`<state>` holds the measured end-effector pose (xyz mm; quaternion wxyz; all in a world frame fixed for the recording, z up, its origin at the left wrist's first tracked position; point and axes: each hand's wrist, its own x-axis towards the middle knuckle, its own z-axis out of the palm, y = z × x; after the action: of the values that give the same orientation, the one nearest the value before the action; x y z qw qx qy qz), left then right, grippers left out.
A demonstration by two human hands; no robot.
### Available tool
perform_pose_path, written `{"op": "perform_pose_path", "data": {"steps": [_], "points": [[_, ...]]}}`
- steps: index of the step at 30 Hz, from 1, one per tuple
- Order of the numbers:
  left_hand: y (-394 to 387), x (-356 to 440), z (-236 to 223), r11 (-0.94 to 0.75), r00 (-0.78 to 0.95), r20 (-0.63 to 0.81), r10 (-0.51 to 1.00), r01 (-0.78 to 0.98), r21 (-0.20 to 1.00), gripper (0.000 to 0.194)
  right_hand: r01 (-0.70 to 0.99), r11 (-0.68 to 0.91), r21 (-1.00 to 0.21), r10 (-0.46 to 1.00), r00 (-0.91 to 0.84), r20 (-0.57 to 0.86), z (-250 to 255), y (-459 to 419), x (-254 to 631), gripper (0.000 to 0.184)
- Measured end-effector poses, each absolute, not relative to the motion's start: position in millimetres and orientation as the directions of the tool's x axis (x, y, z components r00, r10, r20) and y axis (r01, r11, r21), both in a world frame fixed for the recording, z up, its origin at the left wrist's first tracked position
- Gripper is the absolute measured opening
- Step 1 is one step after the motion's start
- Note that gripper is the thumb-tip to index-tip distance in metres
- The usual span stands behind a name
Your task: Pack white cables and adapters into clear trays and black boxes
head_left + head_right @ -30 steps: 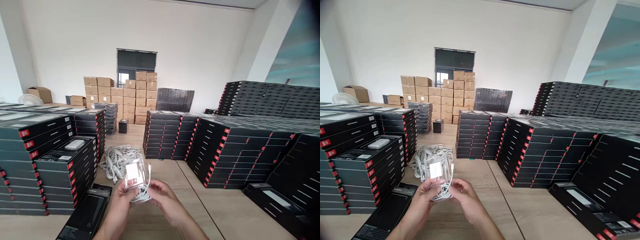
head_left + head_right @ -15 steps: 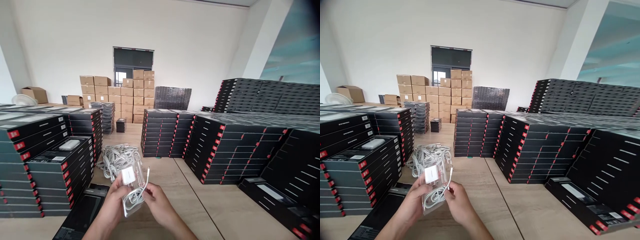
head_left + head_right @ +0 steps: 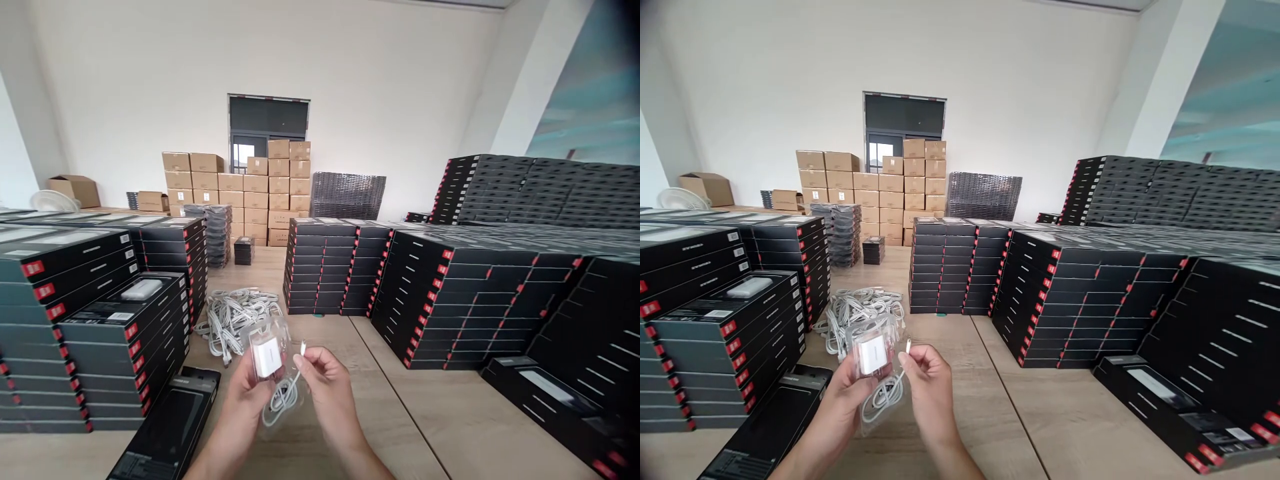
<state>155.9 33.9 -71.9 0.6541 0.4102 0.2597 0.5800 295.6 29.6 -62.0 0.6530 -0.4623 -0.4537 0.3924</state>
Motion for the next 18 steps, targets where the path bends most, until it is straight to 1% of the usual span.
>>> {"op": "perform_pose_path", "data": {"steps": [4,7,11,15,16,18], "points": [[34,157,-72,-0.021,0.211,0.168,0.963,-0.564,0.826,0.048,-0.140,0.219,-0.966,0.951,0.251,0.180,-62,29,295,0.031],[34,157,-71,0.003,0.223,0.161,0.962,-0.595,0.804,0.045,-0.130,0.204,-0.970,0.957,0.236,0.170,-60,29,295,0.032],[31,157,-65,0.093,0.238,0.078,0.968,-0.629,0.772,0.043,-0.069,0.255,-0.965,0.944,0.232,0.233,-56,27,293,0.031],[29,158,-60,0.152,0.225,0.007,0.974,-0.682,0.715,0.045,0.002,0.326,-0.945,0.889,0.340,0.307,-56,27,291,0.041],[29,159,-59,0.154,0.217,-0.001,0.976,-0.691,0.706,0.045,0.023,0.333,-0.943,0.873,0.371,0.318,-56,27,290,0.041],[29,160,-59,0.150,0.203,-0.006,0.979,-0.703,0.695,0.044,0.055,0.337,-0.940,0.859,0.391,0.331,-56,28,289,0.036]]}}
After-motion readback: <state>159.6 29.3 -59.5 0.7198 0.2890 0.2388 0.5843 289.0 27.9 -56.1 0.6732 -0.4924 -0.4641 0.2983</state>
